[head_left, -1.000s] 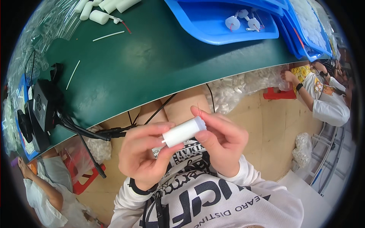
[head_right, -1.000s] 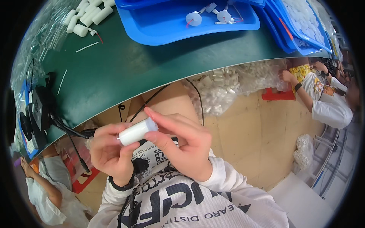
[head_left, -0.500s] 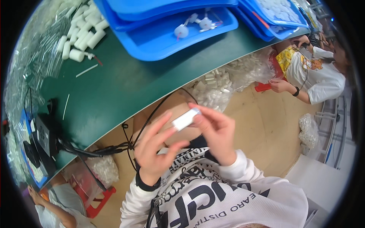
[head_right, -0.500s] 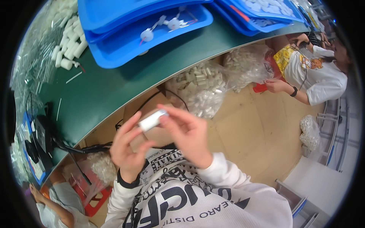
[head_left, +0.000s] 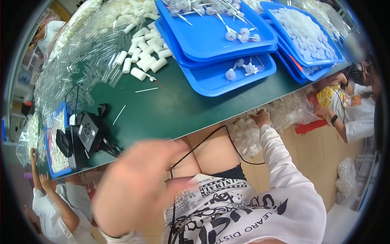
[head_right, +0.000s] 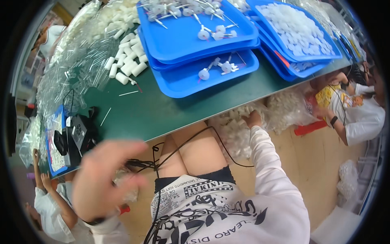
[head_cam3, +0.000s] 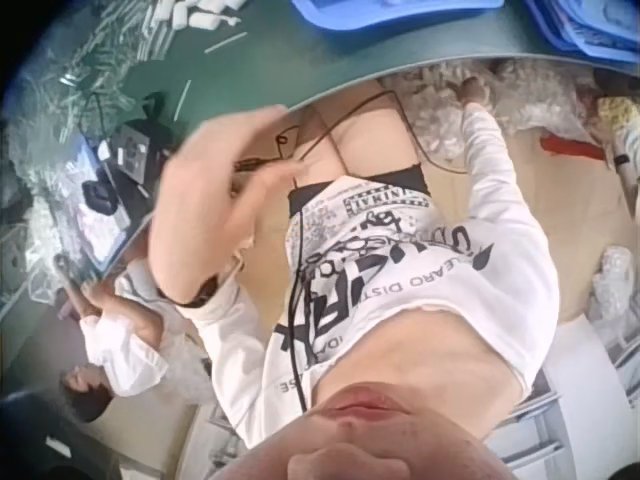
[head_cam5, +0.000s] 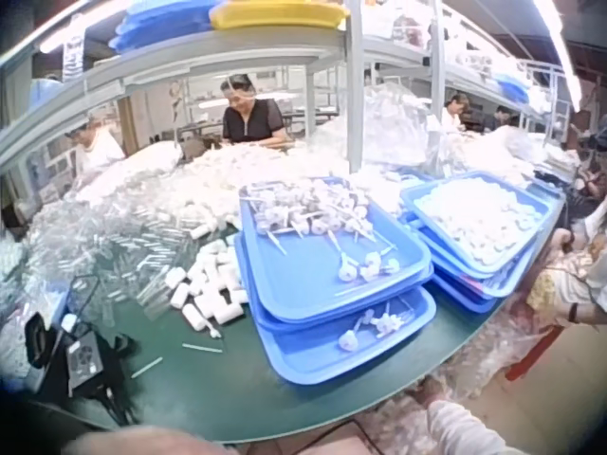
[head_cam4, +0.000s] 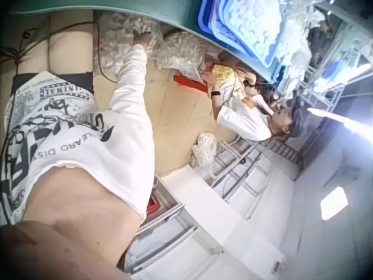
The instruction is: The person assembles small white cylindrical components by inserting a thin rod into a central hole and then fitting a translucent plastic cap over the assembly. The person handles the parts by hand, picking them from a green table and placing the finished units into a blue tray.
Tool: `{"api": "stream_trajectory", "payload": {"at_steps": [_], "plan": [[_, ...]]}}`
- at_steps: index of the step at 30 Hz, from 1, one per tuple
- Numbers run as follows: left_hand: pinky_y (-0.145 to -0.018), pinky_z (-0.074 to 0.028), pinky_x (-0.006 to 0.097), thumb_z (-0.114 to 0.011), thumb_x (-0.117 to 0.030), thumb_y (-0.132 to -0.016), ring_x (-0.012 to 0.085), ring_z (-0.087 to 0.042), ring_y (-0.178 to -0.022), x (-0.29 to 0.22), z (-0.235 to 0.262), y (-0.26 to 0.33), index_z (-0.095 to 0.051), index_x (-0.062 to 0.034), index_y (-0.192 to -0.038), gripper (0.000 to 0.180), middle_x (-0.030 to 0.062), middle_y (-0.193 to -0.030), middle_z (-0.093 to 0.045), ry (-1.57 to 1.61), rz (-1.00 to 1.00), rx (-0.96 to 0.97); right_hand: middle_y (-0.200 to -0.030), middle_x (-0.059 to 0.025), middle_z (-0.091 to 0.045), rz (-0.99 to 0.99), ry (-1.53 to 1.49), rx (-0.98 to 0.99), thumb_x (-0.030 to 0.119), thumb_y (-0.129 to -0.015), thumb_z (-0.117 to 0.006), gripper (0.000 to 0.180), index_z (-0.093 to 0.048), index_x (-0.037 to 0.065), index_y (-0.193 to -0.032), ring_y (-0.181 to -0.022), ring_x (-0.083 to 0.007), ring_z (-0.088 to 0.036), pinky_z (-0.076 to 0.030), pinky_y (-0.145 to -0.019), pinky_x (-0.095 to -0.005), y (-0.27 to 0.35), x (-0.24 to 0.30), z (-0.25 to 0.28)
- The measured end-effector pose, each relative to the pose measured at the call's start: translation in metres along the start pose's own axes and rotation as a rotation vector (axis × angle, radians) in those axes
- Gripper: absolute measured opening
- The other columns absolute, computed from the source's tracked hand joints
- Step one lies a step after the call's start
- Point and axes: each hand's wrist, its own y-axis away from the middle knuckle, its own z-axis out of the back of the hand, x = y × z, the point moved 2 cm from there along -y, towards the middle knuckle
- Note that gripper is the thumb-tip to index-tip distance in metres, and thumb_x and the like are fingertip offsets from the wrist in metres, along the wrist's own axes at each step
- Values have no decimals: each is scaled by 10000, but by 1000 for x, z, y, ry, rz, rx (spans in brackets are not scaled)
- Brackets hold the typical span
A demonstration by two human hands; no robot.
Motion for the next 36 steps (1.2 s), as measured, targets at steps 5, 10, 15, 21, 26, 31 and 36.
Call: {"api": "stream_trajectory", "payload": {"at_steps": [5, 10, 15, 21, 26, 31, 36], "plan": [[-716, -488, 336, -666, -182, -728, 281, -627, -800, 111, 44, -109, -600, 44, -977, 343, 195, -895, -633, -320, 430, -248, -810, -174, -626, -110, -121, -307, 412, -765, -650, 405, -552, 20, -802, -761, -323, -604, -465, -679, -395, 28, 17, 47], [-781, -488, 412, -654, -97, -673, 387, -599, -899, 211, 31, -144, -599, 52, -895, 273, 267, -900, -613, -532, 490, -209, -614, -108, -548, 1, -545, -355, 330, -835, -602, 335, -552, 5, -766, -570, -203, -509, -414, -573, -327, 77, 51, 59], [-797, -477, 434, -548, -26, -694, 414, -592, -892, 218, 25, -156, -485, 100, -1006, 342, 304, -903, -591, -547, 525, -212, -586, 3, -483, -23, -825, -209, 243, -882, -567, 266, -532, 16, -749, -525, -80, -425, -337, -484, -241, 128, 42, 85], [-776, -463, 484, -534, -33, -693, 474, -569, -861, 182, 33, -133, -354, 127, -1061, 440, 348, -858, -567, -408, 512, -392, -594, 31, -470, 145, -919, -267, 169, -901, -536, 221, -522, 35, -726, -527, -29, -404, -301, -468, -189, 154, 72, 170], [-733, -465, 446, -567, -39, -674, 421, -576, -839, 156, 9, -146, -488, -25, -1048, 382, 245, -852, -604, -518, 174, -138, -612, 22, -491, 507, -860, -499, 117, -888, -546, 192, -546, 8, -729, -542, -30, -421, -317, -490, -178, 140, 164, 304], [-742, -452, 419, -636, -58, -660, 377, -560, -855, 166, 4, -147, -589, -87, -940, 285, 193, -825, -590, -459, 171, -103, -725, -73, -621, 880, -479, -381, 132, -816, -616, 157, -607, 4, -906, -658, -115, -564, -445, -614, -237, 61, 253, 361], [-687, -447, 406, -690, -159, -674, 363, -563, -774, 148, 20, -123, -594, -27, -830, 225, 203, -780, -580, -392, 125, -253, -757, -72, -611, 1019, -32, -7, 229, -784, -638, 230, -645, 70, -951, -691, -167, -576, -461, -627, -279, 42, 313, 352]]}}
